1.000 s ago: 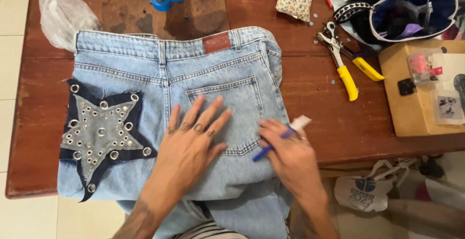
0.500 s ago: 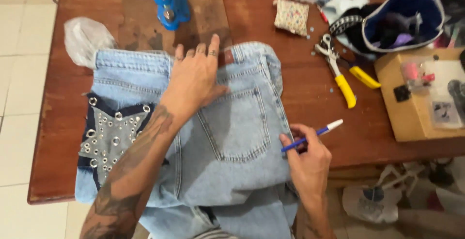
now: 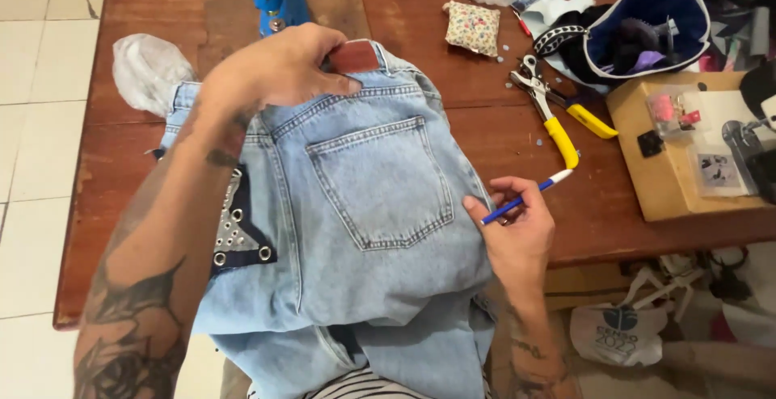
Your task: The person is attaching a decorative star-shaped patch with metal studs to the back pocket area of denim jeans using a manual hand press and marking the fabric for further placement.
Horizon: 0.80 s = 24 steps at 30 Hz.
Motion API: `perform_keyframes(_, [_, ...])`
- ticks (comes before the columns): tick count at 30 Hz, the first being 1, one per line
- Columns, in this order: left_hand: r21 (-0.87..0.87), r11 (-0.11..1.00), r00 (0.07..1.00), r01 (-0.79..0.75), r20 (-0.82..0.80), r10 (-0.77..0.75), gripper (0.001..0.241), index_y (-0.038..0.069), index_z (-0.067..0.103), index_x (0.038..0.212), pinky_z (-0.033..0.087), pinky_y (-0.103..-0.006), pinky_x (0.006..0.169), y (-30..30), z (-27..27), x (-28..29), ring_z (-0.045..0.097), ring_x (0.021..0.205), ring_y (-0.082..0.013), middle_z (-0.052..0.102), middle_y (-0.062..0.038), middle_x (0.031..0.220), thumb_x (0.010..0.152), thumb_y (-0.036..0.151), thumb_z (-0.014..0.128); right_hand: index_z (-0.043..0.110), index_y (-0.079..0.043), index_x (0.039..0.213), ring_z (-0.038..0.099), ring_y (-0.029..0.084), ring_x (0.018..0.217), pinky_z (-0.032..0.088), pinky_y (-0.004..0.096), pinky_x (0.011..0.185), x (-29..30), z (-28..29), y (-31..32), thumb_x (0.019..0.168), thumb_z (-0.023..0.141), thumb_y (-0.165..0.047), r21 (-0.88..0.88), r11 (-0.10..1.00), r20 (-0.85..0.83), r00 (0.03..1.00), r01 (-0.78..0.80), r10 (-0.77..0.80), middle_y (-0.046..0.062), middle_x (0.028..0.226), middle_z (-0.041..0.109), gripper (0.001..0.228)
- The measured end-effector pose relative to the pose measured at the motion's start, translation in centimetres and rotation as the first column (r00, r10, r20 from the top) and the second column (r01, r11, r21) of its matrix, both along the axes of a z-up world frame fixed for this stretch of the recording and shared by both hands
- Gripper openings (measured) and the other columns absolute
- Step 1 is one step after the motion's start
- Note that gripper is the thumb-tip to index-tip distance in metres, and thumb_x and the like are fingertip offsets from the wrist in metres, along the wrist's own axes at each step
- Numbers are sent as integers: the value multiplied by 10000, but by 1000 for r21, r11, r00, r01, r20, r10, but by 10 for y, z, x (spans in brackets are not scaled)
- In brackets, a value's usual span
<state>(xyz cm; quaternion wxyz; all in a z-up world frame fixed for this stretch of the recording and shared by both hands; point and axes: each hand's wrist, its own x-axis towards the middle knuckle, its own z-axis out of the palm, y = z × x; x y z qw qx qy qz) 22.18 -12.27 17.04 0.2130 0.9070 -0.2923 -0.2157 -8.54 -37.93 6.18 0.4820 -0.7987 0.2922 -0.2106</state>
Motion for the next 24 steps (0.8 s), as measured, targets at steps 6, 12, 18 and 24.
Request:
perform_keyframes(6, [-147, 989, 996, 15, 94, -1, 368, 131, 670, 1095, 486, -484, 805, -3, -47, 5, 692, 927, -294, 758, -64, 1032, 1134, 398, 920, 774, -85, 1222, 671, 310, 1003, 561, 497, 958, -4, -15, 8, 988, 1094, -211, -561, 826, 165, 985, 47, 56, 88, 1163, 750, 417])
perform_keyframes(12, [-180, 927, 596, 330, 801, -57, 837, 93, 705, 1705, 486, -536, 1402, -31, -103, -119, 683, 1617, -366, 729, -145, 1759, 894, -112, 694, 776, 48, 1277, 822, 480, 1316, 643, 610, 1242, -21, -9, 17, 1239, 753, -37, -883, 468, 222, 907, 32, 358, 234, 1400, 845, 96])
perform_keyframes(18, [-151, 905, 834, 397, 472, -287, 704, 273, 479, 1887, 294, -706, 1423, -18, -180, -194, 460, 1787, -293, 507, -13, 1952, 1262, 594, 519, 876, -211, 1367, 828, 241, 1420, 567, 534, 1311, -11, -61, -6, 1147, 838, -304, -744, 515, -50, 803, -427, 594, -9, 1448, 907, 241])
perform_keyframes(24, [-117, 928, 822, 353, 514, -247, 736, 341, 459, 1907, 226, -684, 1460, -14, -189, -194, 388, 1828, -264, 462, 41, 1985, 1250, 674, 489, 849, -194, 1448, 773, 290, 1506, 515, 575, 1348, -10, -53, -8, 1218, 757, -367, -724, 475, -130, 775, -501, 619, 18, 1532, 866, 302])
